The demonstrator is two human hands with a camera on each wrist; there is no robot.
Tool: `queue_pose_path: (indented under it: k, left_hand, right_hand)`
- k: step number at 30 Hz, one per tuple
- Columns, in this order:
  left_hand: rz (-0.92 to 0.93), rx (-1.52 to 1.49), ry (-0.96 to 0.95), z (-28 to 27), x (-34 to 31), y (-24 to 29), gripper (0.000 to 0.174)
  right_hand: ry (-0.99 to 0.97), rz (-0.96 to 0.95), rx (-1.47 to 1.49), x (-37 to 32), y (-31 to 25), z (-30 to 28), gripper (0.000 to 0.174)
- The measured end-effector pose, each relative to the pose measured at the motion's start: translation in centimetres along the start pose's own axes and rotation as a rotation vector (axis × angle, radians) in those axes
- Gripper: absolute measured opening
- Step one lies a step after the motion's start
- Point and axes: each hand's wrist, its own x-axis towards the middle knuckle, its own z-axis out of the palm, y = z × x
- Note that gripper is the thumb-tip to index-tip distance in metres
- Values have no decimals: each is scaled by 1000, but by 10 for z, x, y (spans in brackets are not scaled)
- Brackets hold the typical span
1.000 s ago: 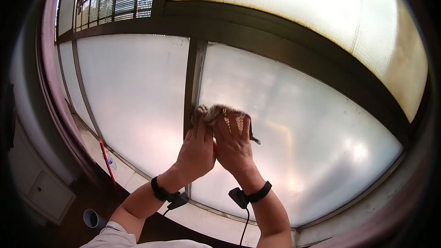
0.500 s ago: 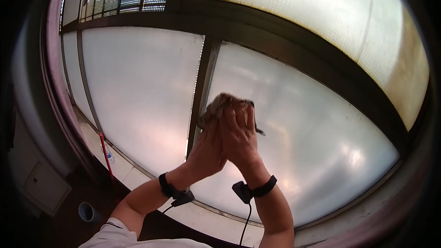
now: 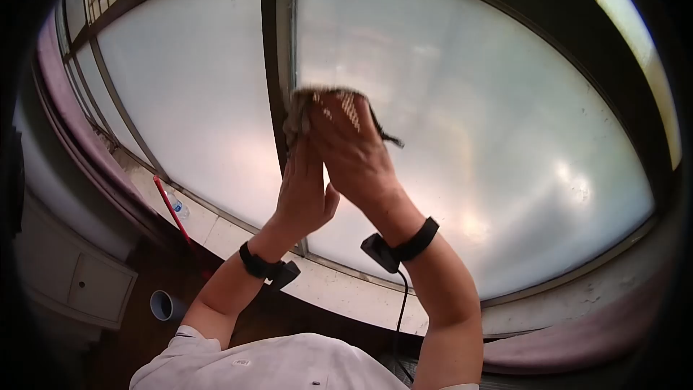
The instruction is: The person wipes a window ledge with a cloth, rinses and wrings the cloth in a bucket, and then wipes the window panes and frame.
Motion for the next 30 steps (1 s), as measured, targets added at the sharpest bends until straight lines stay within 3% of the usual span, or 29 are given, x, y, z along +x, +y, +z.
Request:
queue_pose_path:
  k: [3,7,9,12,14,16,20,25,28,29,30]
  left_hand:
    - [-125,-19,-164,56,-94,-23,86]
    - [-202,98,-328,114,-194,-45,84]
    - [-239,102,-421,118,-206,-40,83]
    - [-113,-14,-375,112,-183,-17,78]
    - [-13,-67,-212,96,-138,-7,75]
    - [-23,-66,-81,76,-96,0,74]
    - [-110,-30,44,59,-71,-13,78]
    - [-255,10,-95,119,-156,-38,78]
    - [-386,47,-330,155,-217,-28,82]
    - [-340,13,-362,167,-231,-21,83]
    - [-289,-7,-380,174,-238,-6,80]
  right_hand:
    - [-287,-45,-7,-88,-44,52,53]
    - [-371,-30,95,-200,-93,109,48]
    - [-457,74,143,-243,-107,113,49]
    - [-441,286,77,-245,-103,90,49]
    - [-297,379,112,-211,-86,68,50]
    - [-129,366,96,-161,-66,53,50]
    - [-124,253,38,-103,-56,55,51]
    - [-367,24,81,-168,-83,106,52]
    - [-449,42,52,-249,-109,119,54]
    - [-457,42,50,-278,-114,118,54]
    - [-537,167,92,-308,-117,114,54]
